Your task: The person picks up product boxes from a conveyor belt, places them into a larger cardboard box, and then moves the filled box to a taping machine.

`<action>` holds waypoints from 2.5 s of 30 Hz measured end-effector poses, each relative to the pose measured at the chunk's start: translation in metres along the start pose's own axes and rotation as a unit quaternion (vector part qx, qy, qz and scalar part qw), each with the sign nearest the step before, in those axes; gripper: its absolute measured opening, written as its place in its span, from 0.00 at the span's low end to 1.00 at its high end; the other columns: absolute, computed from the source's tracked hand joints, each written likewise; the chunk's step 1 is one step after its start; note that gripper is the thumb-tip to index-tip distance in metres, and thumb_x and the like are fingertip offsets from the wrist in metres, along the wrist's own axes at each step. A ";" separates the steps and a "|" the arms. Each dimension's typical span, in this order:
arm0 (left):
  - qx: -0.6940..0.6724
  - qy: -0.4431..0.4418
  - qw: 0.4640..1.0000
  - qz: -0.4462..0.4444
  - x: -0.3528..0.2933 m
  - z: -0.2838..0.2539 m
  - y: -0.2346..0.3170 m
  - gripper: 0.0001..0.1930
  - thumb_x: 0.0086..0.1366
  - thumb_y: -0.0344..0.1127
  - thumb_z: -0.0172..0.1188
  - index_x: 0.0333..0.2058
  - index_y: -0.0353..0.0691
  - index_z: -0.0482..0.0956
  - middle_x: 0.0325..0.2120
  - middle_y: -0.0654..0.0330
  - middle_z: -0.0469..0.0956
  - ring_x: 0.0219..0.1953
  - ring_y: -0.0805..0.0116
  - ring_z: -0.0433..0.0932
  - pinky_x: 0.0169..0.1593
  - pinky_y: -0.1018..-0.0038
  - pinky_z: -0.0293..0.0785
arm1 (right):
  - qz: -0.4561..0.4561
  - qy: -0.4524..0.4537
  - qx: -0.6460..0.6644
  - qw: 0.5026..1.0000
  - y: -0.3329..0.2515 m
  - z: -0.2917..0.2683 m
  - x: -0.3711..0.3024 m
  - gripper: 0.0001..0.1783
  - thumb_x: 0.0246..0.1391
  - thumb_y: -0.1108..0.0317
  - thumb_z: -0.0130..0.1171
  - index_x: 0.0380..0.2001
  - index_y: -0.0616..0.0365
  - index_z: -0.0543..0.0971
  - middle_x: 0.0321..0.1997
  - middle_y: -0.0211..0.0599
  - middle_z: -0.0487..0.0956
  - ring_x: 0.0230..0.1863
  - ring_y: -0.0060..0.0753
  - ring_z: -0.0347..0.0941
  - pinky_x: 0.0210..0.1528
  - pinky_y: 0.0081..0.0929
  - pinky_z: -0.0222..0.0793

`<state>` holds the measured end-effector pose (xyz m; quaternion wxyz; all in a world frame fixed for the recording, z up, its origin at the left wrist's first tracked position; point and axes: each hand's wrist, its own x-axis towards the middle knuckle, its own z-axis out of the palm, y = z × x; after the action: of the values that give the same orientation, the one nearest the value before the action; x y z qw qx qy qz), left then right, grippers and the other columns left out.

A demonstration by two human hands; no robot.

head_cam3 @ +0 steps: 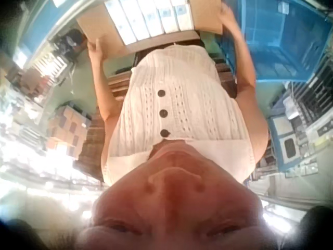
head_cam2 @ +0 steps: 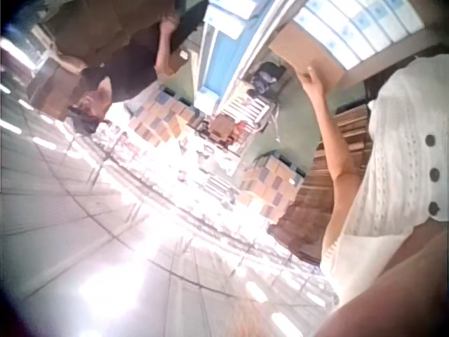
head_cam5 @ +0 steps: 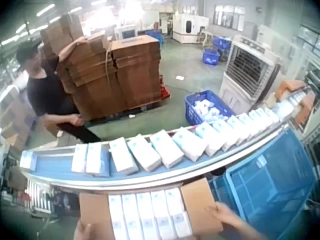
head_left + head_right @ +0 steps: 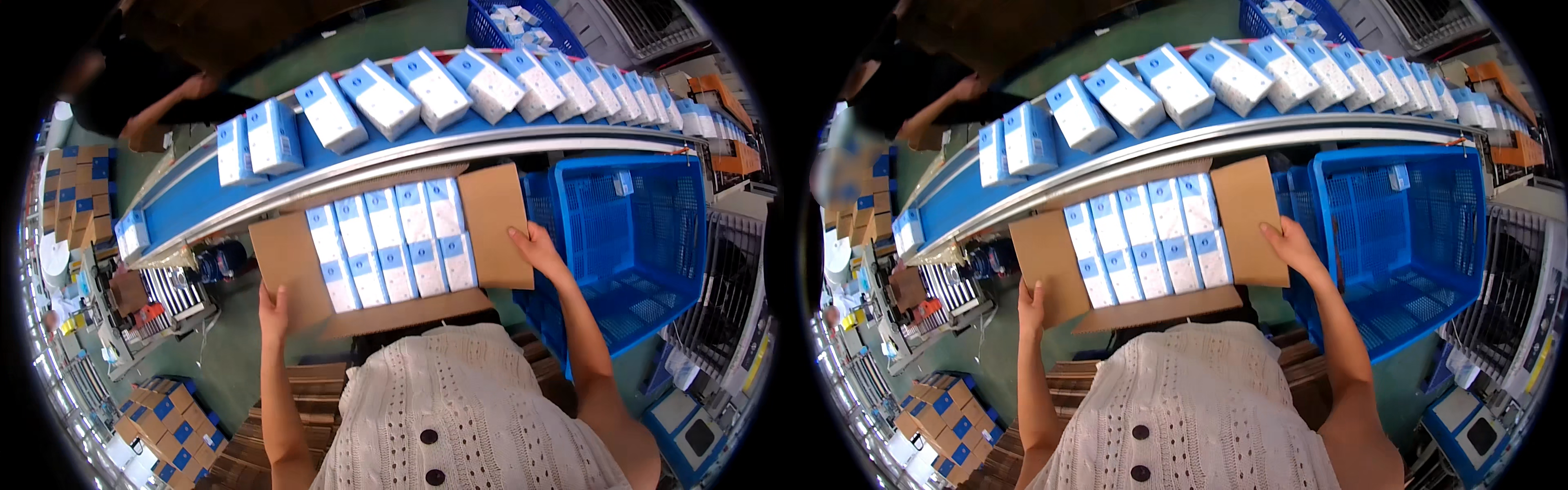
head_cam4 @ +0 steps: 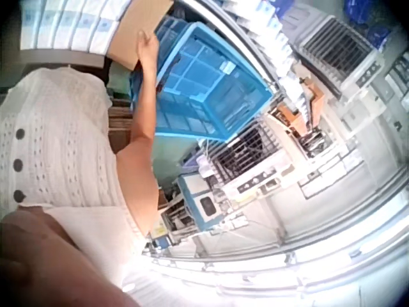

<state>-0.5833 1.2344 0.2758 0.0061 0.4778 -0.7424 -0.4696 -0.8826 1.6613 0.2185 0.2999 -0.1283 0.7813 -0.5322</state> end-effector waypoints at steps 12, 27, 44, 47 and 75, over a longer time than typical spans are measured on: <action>0.262 -0.064 0.922 0.279 -0.094 0.060 0.065 0.41 0.45 0.25 0.63 0.57 0.41 0.51 0.59 0.42 0.42 0.56 0.44 0.56 0.55 0.66 0.60 | -0.053 0.028 -0.322 0.945 -0.057 0.106 -0.012 0.17 0.51 0.59 0.48 0.23 0.66 0.71 0.24 0.54 0.73 0.29 0.56 0.70 0.30 0.42 0.64; 0.013 0.067 0.991 0.118 -0.025 0.140 0.019 0.28 0.63 0.42 0.44 0.57 0.32 0.51 0.51 0.40 0.61 0.53 0.47 0.62 0.54 0.66 0.58 | -0.020 0.188 -0.232 0.954 -0.108 0.037 0.060 0.23 0.58 0.55 0.35 0.21 0.63 0.69 0.20 0.52 0.73 0.27 0.48 0.73 0.30 0.42 0.66; 0.142 0.187 0.963 0.135 0.018 0.130 0.008 0.26 0.65 0.45 0.36 0.56 0.32 0.53 0.52 0.42 0.59 0.54 0.47 0.59 0.54 0.63 0.56 | -0.160 -0.020 -0.276 0.948 -0.069 0.072 -0.062 0.13 0.53 0.62 0.47 0.27 0.63 0.71 0.28 0.49 0.68 0.32 0.48 0.69 0.31 0.39 0.67; 0.105 0.188 0.966 0.142 0.059 0.086 -0.070 0.28 0.65 0.50 0.35 0.56 0.33 0.55 0.52 0.45 0.62 0.52 0.50 0.63 0.52 0.64 0.61 | 0.021 0.042 -0.096 0.994 -0.042 0.058 -0.011 0.19 0.55 0.55 0.45 0.28 0.64 0.70 0.31 0.47 0.73 0.37 0.43 0.70 0.32 0.35 0.67; 0.190 0.303 0.910 -0.211 0.107 -0.544 -0.233 0.25 0.59 0.51 0.38 0.43 0.37 0.70 0.44 0.47 0.70 0.47 0.52 0.69 0.50 0.53 0.61 | 0.347 -0.156 0.460 0.802 -0.160 0.786 -0.028 0.29 0.56 0.52 0.24 0.53 0.56 0.63 0.56 0.41 0.64 0.55 0.45 0.60 0.56 0.41 0.56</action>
<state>-0.2284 0.7572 0.3689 0.0410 0.7349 -0.6617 -0.1428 -0.4033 1.0183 0.1741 0.6064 0.2227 0.3797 -0.6622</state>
